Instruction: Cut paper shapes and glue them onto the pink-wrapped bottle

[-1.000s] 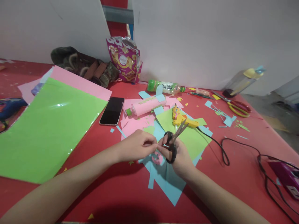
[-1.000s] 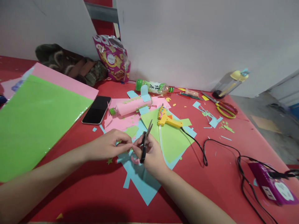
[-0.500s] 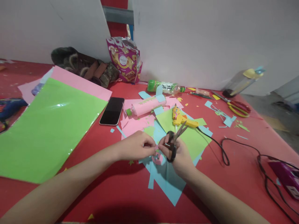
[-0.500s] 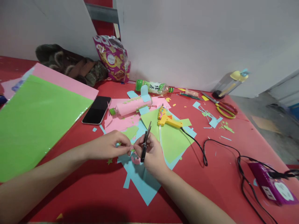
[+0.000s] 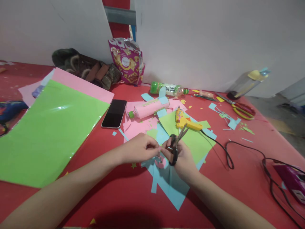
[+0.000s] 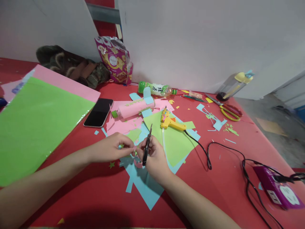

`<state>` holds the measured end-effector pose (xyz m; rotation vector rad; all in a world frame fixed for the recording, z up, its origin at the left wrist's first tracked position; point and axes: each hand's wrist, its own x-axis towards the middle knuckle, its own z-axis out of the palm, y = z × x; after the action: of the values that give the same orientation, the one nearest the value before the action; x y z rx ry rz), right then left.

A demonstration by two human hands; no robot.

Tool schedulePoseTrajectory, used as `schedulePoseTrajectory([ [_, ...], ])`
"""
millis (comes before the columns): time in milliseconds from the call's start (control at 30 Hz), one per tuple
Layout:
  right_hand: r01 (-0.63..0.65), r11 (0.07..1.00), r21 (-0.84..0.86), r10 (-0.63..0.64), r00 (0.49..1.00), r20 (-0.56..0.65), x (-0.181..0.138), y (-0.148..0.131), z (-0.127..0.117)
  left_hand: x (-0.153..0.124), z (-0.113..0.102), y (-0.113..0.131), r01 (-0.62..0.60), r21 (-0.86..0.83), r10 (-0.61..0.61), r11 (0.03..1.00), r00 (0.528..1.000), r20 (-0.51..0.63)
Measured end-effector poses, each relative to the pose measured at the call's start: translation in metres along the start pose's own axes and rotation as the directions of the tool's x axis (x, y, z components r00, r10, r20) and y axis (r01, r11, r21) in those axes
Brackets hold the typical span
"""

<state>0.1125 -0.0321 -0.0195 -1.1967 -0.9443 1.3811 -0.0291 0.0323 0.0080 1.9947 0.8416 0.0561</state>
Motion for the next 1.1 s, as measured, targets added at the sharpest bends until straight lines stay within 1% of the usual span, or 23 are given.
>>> schedulePoseTrajectory([
  [100,0.002,1.000,-0.025,-0.002,1.000,0.001,0.0000,0.0001,0.0003,-0.0007,-0.0019,-0.0015,0.001,-0.002,-0.001,1.000,1.000,0.013],
  [233,-0.009,0.999,-0.054,0.009,1.000,0.002,0.0009,0.0002,0.0007,-0.0011,-0.0053,-0.0009,-0.020,0.021,0.020,1.000,0.999,-0.032],
  [367,-0.001,0.994,-0.106,0.001,1.000,0.002,0.0018,0.0006,0.0000,-0.0005,-0.0061,-0.0007,-0.021,0.036,0.023,0.999,0.999,-0.043],
  [433,0.012,0.993,-0.114,-0.010,1.000,0.012,0.0014,0.0015,-0.0004,-0.0008,-0.0056,-0.0009,-0.017,0.026,0.018,1.000,1.000,-0.021],
  [567,0.024,0.993,-0.119,-0.020,0.999,0.031,0.0003,0.0032,-0.0003,-0.0033,-0.0060,0.0005,0.029,-0.047,-0.026,0.998,0.997,0.067],
  [700,0.053,0.989,-0.140,-0.048,0.998,0.034,0.0012,0.0033,0.0001,-0.0051,-0.0080,0.0033,0.008,-0.051,-0.004,0.999,0.998,0.067],
  [800,0.067,0.987,-0.148,-0.061,0.997,0.044,0.0018,0.0029,0.0006,-0.0054,-0.0080,0.0041,0.048,-0.096,-0.039,0.994,0.994,0.099],
  [900,0.047,0.990,-0.129,-0.041,0.998,0.048,0.0012,0.0017,0.0018,-0.0047,-0.0066,0.0028,0.073,-0.106,-0.060,0.992,0.991,0.123],
  [967,0.027,0.991,-0.128,-0.022,0.999,0.043,0.0003,0.0003,0.0026,-0.0033,-0.0058,0.0009,0.020,-0.046,-0.016,0.999,0.997,0.074],
  [1033,0.014,0.991,-0.136,-0.009,0.999,0.034,-0.0006,-0.0012,0.0030,-0.0015,-0.0058,-0.0013,-0.057,0.044,0.057,0.997,0.998,0.009],
  [1100,0.011,0.988,-0.155,-0.007,1.000,0.028,-0.0013,-0.0023,0.0029,-0.0001,-0.0065,-0.0030,-0.101,0.103,0.104,0.989,0.994,-0.022],
])
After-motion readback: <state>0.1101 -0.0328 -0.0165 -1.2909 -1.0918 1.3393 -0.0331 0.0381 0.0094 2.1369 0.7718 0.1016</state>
